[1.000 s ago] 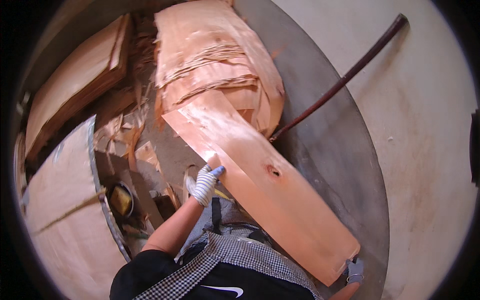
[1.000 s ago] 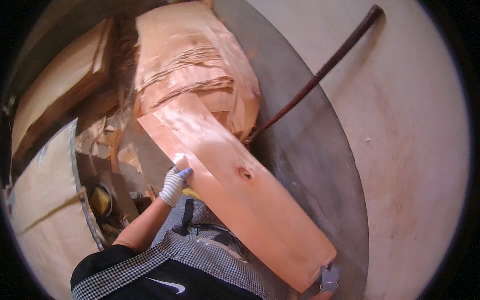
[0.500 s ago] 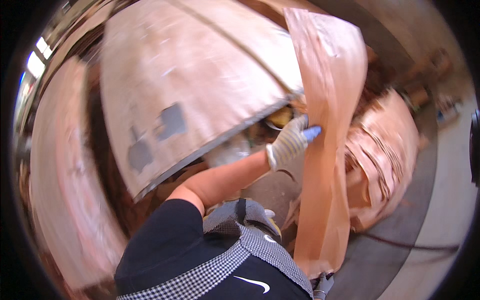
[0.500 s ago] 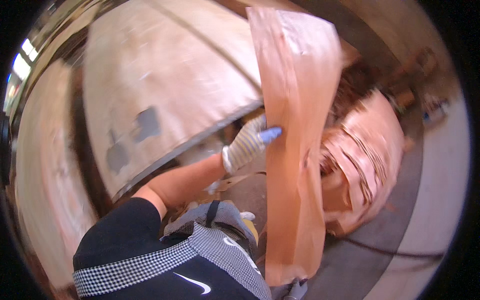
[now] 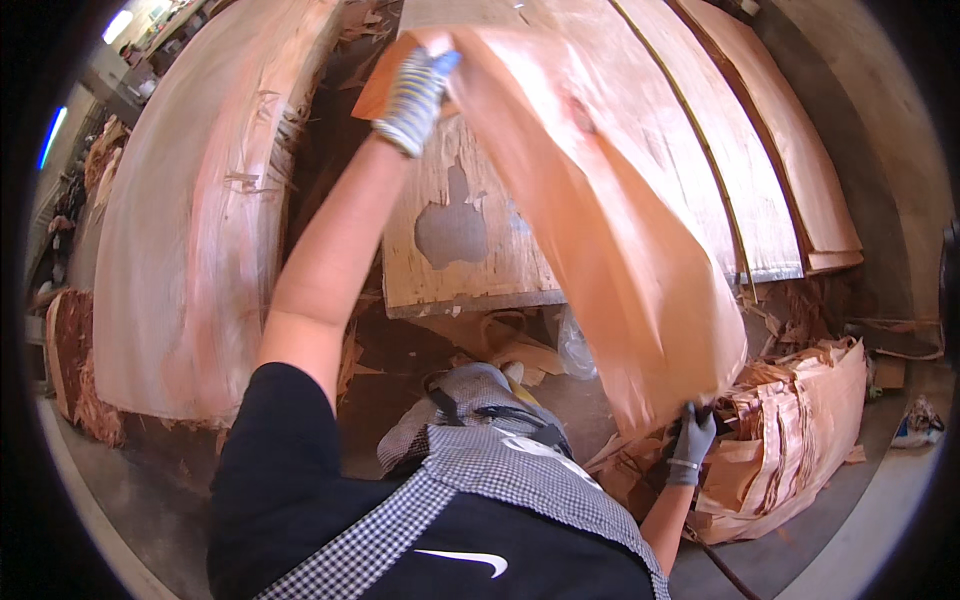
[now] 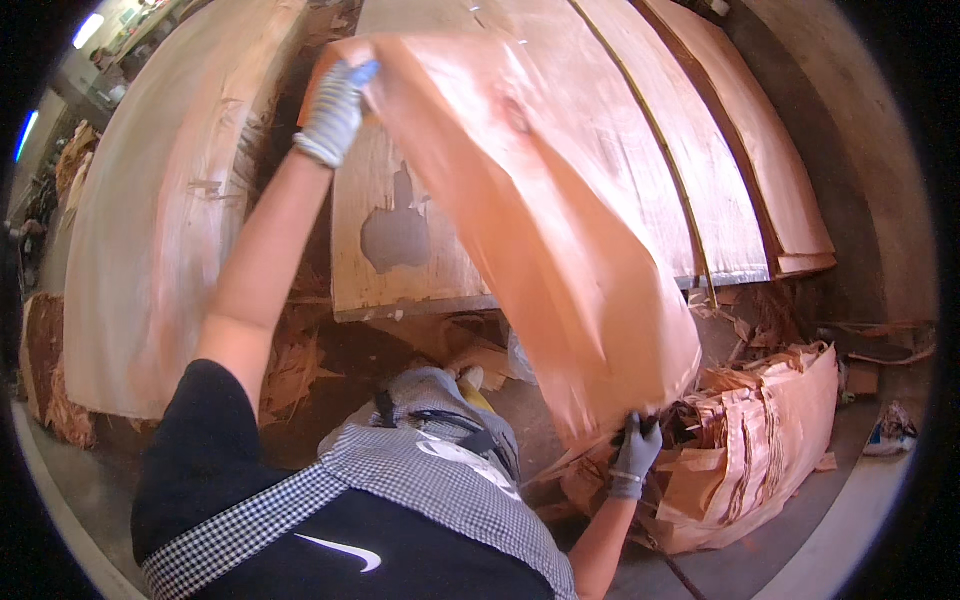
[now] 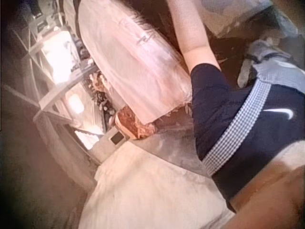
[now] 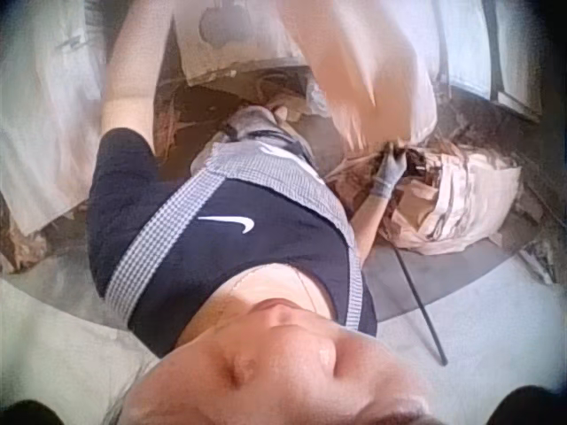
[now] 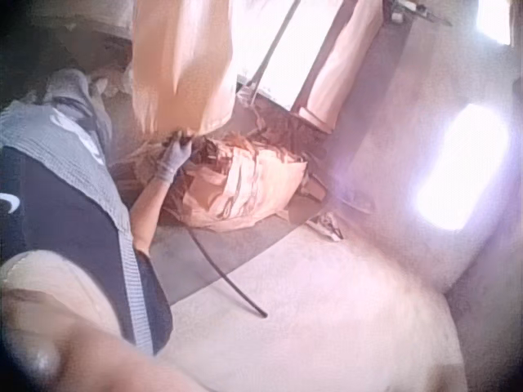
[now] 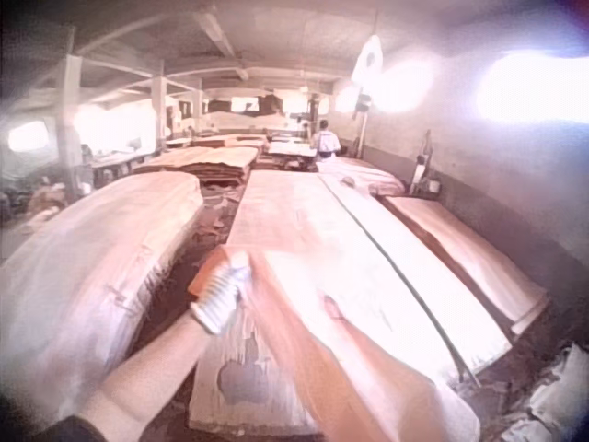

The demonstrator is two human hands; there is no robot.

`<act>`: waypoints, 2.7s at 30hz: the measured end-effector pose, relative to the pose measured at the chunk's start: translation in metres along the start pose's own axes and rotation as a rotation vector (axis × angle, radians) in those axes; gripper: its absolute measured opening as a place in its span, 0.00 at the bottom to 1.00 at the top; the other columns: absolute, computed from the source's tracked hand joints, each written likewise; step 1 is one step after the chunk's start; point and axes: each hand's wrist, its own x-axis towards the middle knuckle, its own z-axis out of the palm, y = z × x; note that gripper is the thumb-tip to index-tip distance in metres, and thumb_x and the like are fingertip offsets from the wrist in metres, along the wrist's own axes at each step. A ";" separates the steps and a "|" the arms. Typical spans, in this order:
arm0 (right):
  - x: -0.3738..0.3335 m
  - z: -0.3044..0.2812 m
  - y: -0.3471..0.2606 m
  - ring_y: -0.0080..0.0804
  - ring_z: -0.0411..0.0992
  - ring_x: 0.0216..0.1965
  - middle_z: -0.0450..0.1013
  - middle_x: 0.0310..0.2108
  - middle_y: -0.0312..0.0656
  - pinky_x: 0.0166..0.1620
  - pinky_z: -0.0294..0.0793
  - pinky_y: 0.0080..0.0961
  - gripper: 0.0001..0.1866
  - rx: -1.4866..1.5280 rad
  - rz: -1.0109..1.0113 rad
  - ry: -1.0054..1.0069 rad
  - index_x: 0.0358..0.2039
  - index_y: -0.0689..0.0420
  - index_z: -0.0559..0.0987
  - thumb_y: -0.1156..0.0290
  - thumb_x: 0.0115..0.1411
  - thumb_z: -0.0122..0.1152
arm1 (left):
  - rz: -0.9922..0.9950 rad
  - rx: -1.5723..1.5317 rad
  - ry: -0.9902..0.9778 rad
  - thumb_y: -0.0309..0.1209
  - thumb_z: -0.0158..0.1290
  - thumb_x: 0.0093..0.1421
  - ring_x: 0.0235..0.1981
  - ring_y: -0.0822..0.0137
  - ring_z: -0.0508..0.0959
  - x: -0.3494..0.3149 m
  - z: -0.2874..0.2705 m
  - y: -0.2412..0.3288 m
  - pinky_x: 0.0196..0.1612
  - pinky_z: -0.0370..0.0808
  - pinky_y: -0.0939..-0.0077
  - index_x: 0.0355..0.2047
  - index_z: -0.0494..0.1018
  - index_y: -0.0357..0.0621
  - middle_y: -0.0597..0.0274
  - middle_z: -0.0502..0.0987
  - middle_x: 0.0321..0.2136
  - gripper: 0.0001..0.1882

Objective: The person trims pieces of wood veneer using a utility knife, applies strips of adhesive tape to the sheets, and moves the veneer sheets from one stack to another.

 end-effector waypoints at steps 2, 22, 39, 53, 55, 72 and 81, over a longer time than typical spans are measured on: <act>0.036 0.034 -0.017 0.17 0.66 0.19 0.71 0.24 0.30 0.19 0.64 0.17 0.07 -0.049 0.005 -0.044 0.37 0.62 0.77 0.72 0.61 0.59 | 0.063 -0.015 0.051 0.37 0.52 0.62 0.39 0.71 0.74 0.012 -0.044 0.008 0.46 0.72 0.74 0.43 0.74 0.39 0.67 0.75 0.38 0.15; 0.040 0.320 -0.034 0.53 0.74 0.45 0.66 0.56 0.52 0.47 0.74 0.40 0.24 -0.694 -0.242 -0.198 0.47 0.57 0.75 0.66 0.49 0.67 | -0.578 -0.363 0.120 0.38 0.60 0.57 0.45 0.69 0.77 0.062 -0.266 -0.083 0.46 0.77 0.64 0.47 0.72 0.56 0.71 0.76 0.45 0.18; 0.048 0.354 -0.064 0.53 0.74 0.37 0.73 0.35 0.56 0.41 0.74 0.40 0.11 -1.024 -0.174 -0.078 0.28 0.56 0.80 0.63 0.48 0.65 | 0.098 0.346 -0.342 0.42 0.60 0.57 0.20 0.79 0.58 0.254 -0.138 -0.057 0.22 0.59 0.75 0.18 0.71 0.44 0.77 0.64 0.16 0.19; -0.009 0.346 -0.206 0.49 0.75 0.32 0.75 0.30 0.49 0.35 0.74 0.37 0.07 -0.805 -0.369 0.889 0.35 0.55 0.77 0.76 0.54 0.55 | 0.102 -0.056 -0.780 0.31 0.52 0.63 0.38 0.73 0.78 0.462 -0.039 -0.159 0.44 0.75 0.77 0.48 0.76 0.44 0.64 0.80 0.39 0.14; -0.022 0.397 -0.184 0.47 0.75 0.30 0.74 0.27 0.48 0.33 0.73 0.39 0.02 -0.986 -0.212 0.745 0.30 0.55 0.75 0.74 0.54 0.56 | -0.424 -0.277 -0.787 0.33 0.57 0.60 0.41 0.68 0.77 0.453 -0.047 -0.200 0.46 0.76 0.69 0.51 0.73 0.47 0.65 0.78 0.42 0.18; -0.094 0.605 -0.111 0.47 0.59 0.63 0.60 0.62 0.53 0.62 0.63 0.36 0.34 -0.610 0.183 0.501 0.60 0.54 0.66 0.86 0.50 0.50 | 0.699 0.910 -0.937 0.53 0.59 0.52 0.64 0.51 0.57 0.380 -0.100 -0.268 0.66 0.51 0.52 0.65 0.53 0.48 0.48 0.58 0.63 0.46; -0.106 0.615 -0.104 0.24 0.74 0.42 0.76 0.42 0.40 0.48 0.76 0.23 0.17 0.656 0.103 0.893 0.44 0.63 0.76 0.87 0.56 0.45 | 1.092 1.081 -1.570 0.40 0.49 0.63 0.29 0.52 0.76 0.302 -0.133 -0.261 0.32 0.74 0.56 0.48 0.73 0.51 0.53 0.75 0.27 0.15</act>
